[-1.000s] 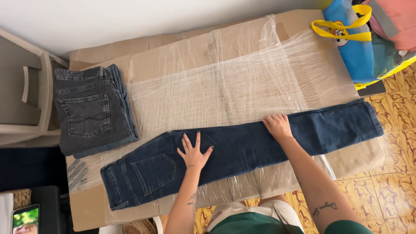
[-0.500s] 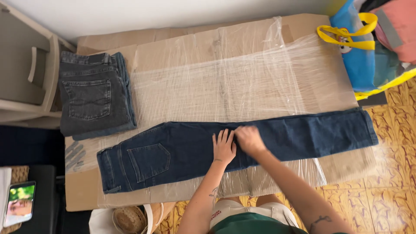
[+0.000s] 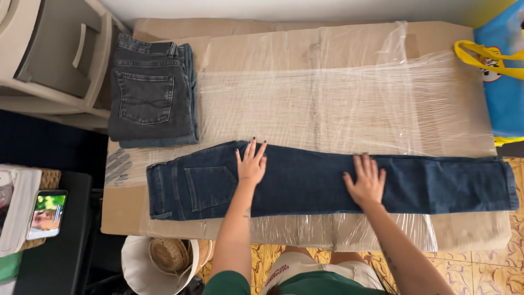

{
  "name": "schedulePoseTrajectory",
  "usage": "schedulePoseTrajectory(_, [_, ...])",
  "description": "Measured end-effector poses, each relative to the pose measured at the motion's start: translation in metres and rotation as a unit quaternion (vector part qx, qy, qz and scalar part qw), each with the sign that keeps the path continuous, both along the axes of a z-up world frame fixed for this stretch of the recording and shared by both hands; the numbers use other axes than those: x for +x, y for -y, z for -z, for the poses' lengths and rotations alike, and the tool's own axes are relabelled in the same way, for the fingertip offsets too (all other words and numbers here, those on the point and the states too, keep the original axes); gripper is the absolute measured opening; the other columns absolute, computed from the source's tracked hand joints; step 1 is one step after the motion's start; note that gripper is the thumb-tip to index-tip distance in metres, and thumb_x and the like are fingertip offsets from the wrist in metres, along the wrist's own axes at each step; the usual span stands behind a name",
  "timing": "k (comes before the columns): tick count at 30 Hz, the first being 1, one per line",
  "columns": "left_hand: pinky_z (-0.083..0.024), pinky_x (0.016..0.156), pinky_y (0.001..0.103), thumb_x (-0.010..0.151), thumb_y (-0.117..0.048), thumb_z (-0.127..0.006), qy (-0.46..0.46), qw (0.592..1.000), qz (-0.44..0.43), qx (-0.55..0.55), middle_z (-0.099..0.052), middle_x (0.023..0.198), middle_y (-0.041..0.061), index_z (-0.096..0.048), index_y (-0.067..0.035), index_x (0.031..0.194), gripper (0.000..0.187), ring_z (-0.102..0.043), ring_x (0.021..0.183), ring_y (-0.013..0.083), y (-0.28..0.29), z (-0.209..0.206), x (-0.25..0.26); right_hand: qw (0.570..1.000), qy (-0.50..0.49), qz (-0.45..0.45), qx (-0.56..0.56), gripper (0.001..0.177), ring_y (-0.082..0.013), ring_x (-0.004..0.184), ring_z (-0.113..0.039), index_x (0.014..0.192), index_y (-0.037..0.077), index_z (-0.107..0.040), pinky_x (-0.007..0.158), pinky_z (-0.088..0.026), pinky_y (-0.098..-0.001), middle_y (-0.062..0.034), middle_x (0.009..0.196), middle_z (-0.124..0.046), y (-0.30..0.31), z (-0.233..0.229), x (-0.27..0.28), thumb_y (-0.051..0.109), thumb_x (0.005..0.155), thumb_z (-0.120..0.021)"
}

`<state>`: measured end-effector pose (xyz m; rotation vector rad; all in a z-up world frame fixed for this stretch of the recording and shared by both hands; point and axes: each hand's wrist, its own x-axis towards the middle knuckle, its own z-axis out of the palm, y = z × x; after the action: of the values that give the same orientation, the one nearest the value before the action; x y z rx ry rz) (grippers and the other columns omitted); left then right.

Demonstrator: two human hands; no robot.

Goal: The person folds multiple pairs of jeans on a table covered with plastic wrap. They smooth each pair, fold the legs, and stack them neatly. The person occasionally moves between the table and a nearby chair to retrieve or place jeans.

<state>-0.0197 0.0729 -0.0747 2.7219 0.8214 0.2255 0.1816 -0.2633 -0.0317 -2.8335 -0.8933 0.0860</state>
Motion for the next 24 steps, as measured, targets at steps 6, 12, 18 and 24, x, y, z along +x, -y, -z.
schedulePoseTrajectory(6, [-0.016,0.109,0.073,0.091,-0.028,-0.059,-0.068,0.99,-0.093,0.077,-0.032,0.162,0.015,-0.044,-0.036,0.149,0.061,-0.027,0.147,0.0379,-0.018,-0.048,-0.003,0.997,0.031,0.064,0.032,0.082,-0.0362,0.152,-0.022,0.161,0.01,-0.032,0.114,-0.017,-0.0667,-0.0184,0.166,-0.025,-0.004,0.012,-0.005,0.049,0.093,-0.056])
schedulePoseTrajectory(12, [-0.039,0.112,0.045,0.102,-0.036,-0.057,-0.115,0.983,0.072,-0.125,-0.058,0.138,0.007,-0.061,-0.021,0.136,0.038,-0.052,0.13,0.026,0.071,-0.082,0.024,0.996,-0.031,-0.079,-0.036,0.069,-0.0237,0.155,-0.035,0.158,0.019,-0.041,0.125,-0.026,-0.0579,-0.0041,0.165,-0.039,-0.074,0.007,-0.057,0.029,0.092,-0.057])
schedulePoseTrajectory(18, [-0.015,0.107,0.077,0.091,-0.055,-0.058,-0.031,0.999,0.034,-0.008,-0.035,0.161,0.011,-0.044,-0.027,0.152,0.069,-0.031,0.146,0.0373,0.08,-0.045,0.016,0.988,0.017,-0.153,0.011,0.07,-0.0231,0.147,-0.038,0.156,0.018,-0.039,0.12,-0.026,-0.0551,-0.0014,0.159,-0.043,-0.086,-0.014,-0.056,0.043,0.093,-0.057])
schedulePoseTrajectory(24, [-0.011,0.114,0.076,0.091,-0.065,-0.054,-0.04,0.999,-0.001,-0.02,-0.029,0.165,0.011,-0.037,-0.026,0.156,0.078,-0.028,0.15,0.0316,0.002,-0.028,-0.016,0.998,-0.024,-0.048,-0.018,0.078,-0.0246,0.149,-0.036,0.158,0.018,-0.037,0.12,-0.028,-0.0532,-0.006,0.161,-0.04,-0.037,-0.013,-0.009,0.049,0.089,-0.057])
